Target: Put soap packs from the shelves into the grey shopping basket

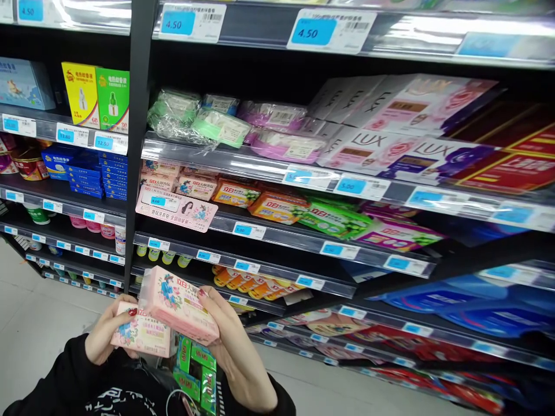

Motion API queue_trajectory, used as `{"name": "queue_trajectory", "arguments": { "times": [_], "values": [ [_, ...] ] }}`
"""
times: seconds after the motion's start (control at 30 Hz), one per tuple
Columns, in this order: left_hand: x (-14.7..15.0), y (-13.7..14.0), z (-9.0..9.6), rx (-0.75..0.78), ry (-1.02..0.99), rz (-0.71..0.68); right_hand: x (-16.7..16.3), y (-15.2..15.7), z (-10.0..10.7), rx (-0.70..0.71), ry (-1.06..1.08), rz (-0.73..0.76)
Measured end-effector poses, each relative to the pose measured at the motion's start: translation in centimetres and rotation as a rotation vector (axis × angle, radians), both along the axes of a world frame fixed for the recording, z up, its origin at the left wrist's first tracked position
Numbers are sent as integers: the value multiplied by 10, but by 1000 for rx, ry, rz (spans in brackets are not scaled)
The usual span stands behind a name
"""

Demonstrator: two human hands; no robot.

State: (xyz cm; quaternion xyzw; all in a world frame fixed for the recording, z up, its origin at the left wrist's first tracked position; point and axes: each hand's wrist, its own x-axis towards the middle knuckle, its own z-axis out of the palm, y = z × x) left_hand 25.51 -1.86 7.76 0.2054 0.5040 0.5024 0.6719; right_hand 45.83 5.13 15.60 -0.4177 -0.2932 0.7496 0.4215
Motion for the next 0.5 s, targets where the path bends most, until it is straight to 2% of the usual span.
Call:
{"name": "queue_trajectory", "arguments": {
  "times": [0.07, 0.13, 0.23, 0.3, 0.4, 0.5],
  "values": [
    [0, 0, -2, -5, -9, 2, 1, 3, -4, -27, 12, 24],
    [1, 1, -4, -20, -21, 13, 1, 5, -11, 5, -22, 4],
    [5, 3, -7, -43, -34, 54, -2, 5, -23, 152, -130, 7],
    [6, 4, -7, -64, -52, 73, -5, 2, -29, 257, -217, 92],
    [5, 3, -8, -135, -178, 17, -10, -5, -38, 349, -323, 214],
    [2, 1, -10, -117, -326, -36, -14, -10, -47, 399, -402, 222]
  ]
}}
